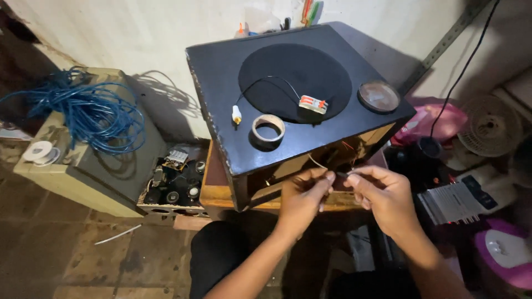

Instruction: The person works on a small electronic device, manipulating wires and components inside a wooden box. They use electrical tape to secure connections and handle various tools and parts on a cluttered workbench.

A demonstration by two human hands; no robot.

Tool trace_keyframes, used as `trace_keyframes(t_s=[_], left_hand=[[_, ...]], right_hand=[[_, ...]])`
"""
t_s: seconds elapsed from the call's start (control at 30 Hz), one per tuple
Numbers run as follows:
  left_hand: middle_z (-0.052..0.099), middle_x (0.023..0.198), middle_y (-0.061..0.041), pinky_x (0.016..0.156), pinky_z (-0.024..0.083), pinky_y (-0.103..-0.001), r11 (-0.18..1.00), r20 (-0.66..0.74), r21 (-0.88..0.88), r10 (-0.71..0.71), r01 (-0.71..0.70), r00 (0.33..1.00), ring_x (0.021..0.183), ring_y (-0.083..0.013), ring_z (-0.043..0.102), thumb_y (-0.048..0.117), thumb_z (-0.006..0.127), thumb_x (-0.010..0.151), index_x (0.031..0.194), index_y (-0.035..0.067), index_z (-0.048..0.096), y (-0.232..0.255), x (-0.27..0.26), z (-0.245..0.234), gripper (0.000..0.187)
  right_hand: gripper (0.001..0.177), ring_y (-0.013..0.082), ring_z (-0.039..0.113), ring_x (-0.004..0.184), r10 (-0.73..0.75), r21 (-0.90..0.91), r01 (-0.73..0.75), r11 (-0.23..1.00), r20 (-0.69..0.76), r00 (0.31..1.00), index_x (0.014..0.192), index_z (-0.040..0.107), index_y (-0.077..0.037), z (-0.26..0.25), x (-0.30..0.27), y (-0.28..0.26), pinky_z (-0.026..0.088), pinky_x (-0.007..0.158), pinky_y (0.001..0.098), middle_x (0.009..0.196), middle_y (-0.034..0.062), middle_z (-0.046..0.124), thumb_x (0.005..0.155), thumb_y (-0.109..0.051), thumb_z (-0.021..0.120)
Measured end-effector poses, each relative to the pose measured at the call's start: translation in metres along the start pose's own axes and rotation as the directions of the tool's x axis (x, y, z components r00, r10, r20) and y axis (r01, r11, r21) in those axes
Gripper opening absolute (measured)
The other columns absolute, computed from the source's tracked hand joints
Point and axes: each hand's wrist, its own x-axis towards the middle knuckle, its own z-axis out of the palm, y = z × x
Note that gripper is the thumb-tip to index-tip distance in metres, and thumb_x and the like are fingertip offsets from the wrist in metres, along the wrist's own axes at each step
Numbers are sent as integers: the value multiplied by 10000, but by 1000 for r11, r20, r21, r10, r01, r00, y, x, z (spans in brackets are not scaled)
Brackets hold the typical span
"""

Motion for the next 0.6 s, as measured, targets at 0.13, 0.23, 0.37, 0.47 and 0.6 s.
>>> trace_keyframes(t_s=[0.13, 0.23, 0.37, 0.47, 0.6], left_hand=[[674, 687, -128, 386, 367, -214, 998, 6, -61, -33, 34, 999, 392, -89, 491, 107, 742, 906, 989, -50, 761, -16, 11, -2, 179], [673, 707, -120, 388, 367, -196, 993, 27, -100, -67, 69, 997, 397, -68, 477, 101, 736, 915, 1015, -43, 753, -15, 11, 1, 176], [667, 705, -124, 364, 367, -196, 995, 33, -97, -31, 34, 999, 386, -74, 487, 100, 717, 925, 1003, -39, 740, -23, 16, 1, 162], [660, 692, -136, 344, 370, -208, 994, 23, -109, -11, 13, 1000, 370, -87, 484, 93, 714, 935, 998, -49, 741, -21, 18, 0, 157], [648, 697, -154, 322, 380, -218, 990, 21, -138, -28, 31, 999, 368, -97, 478, 100, 705, 942, 1015, -76, 719, -7, 13, 2, 191]], right_hand=[[126, 77, 460, 470, 68, 139, -69, 988, 14, 998, 1000, 732, 79, -2, 4, 2, 377, 401, 194, 712, 155, 670, 883, 36, 711], [119, 83, 487, 500, 79, 171, -84, 982, 38, 996, 998, 722, 91, -3, 5, -1, 363, 410, 183, 761, 151, 673, 900, 32, 691], [99, 97, 501, 484, 12, 112, -20, 994, 71, 997, 973, 723, 99, 2, 7, -12, 374, 407, 192, 686, 138, 641, 904, 39, 686], [87, 118, 526, 421, -117, -41, 121, 992, 81, 990, 946, 738, 107, 3, 10, -11, 414, 390, 216, 566, 149, 628, 905, 37, 707], [64, 119, 622, 419, -317, -277, 321, 906, 60, 946, 939, 780, 43, 8, 7, -13, 522, 436, 225, 562, 105, 692, 876, 36, 768]])
